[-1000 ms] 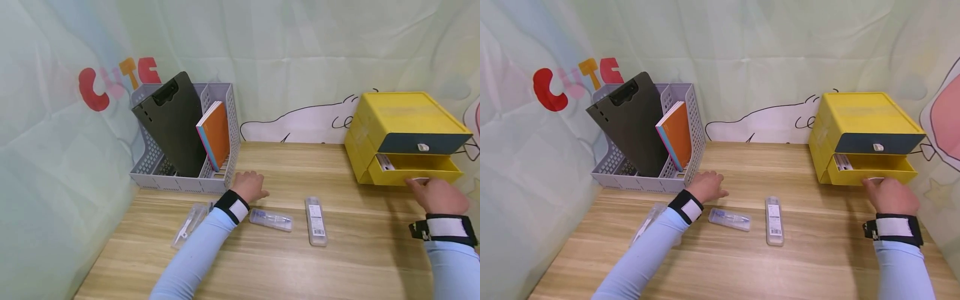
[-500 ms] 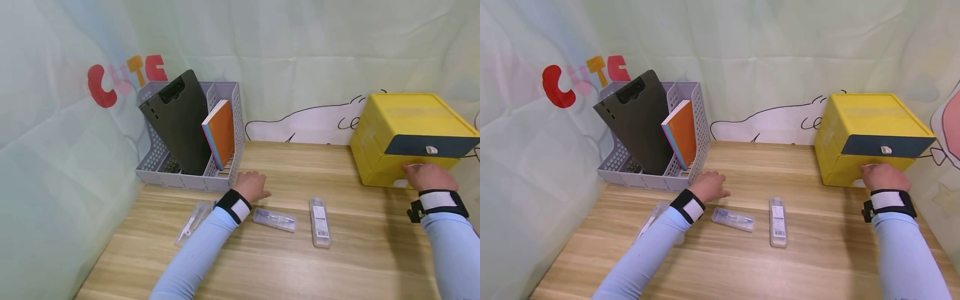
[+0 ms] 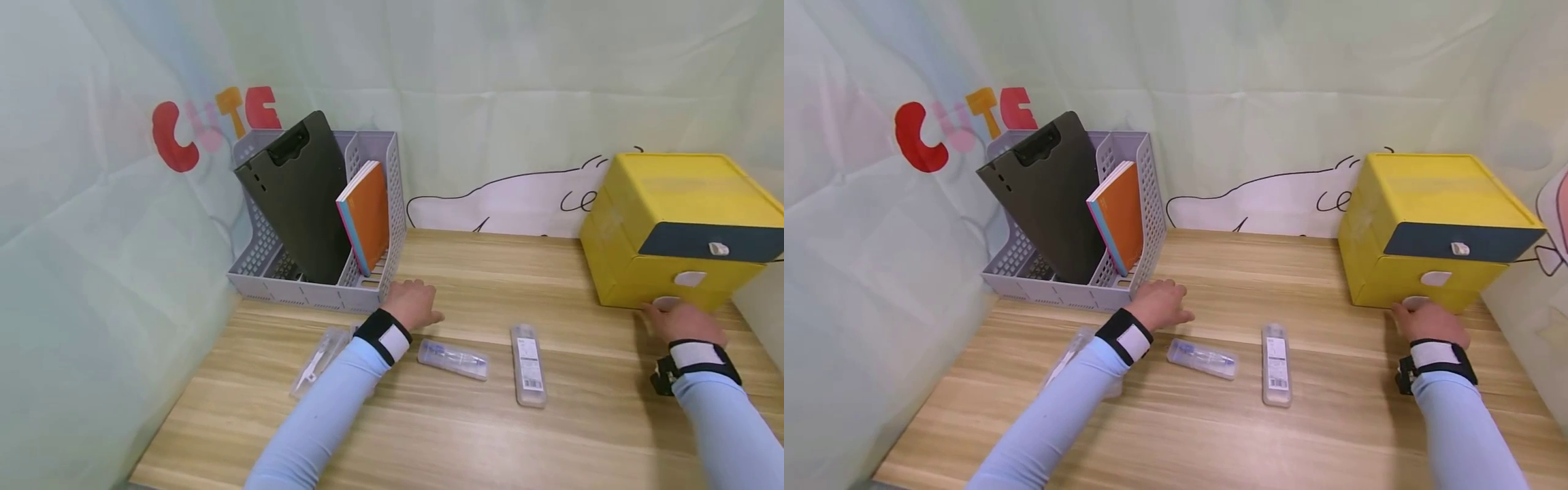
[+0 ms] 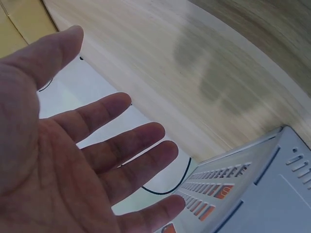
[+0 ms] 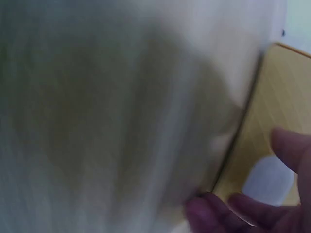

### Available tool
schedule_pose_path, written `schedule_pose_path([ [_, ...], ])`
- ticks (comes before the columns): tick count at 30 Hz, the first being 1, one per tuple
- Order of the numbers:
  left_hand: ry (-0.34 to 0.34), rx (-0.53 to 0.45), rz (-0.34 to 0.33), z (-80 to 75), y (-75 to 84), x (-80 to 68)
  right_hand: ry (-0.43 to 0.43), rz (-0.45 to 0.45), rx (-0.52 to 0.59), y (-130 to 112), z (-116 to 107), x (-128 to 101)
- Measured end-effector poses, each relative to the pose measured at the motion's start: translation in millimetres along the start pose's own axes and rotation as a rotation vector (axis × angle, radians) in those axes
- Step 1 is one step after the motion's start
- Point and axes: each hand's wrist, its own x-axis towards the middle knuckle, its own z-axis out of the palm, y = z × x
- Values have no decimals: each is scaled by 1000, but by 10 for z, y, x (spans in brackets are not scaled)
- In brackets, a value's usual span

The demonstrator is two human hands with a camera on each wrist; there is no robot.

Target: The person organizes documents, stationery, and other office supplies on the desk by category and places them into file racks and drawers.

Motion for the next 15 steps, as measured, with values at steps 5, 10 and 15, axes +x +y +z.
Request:
schedule_pose_path([
  [5, -6, 5, -1, -3, 10, 1, 64, 13, 6, 12, 33, -13],
  [10, -5, -2, -6, -1, 21, 0, 29, 50, -23, -3, -21, -34],
  [15, 11, -5, -5, 1, 33, -13, -1, 113, -80, 6, -26, -75],
])
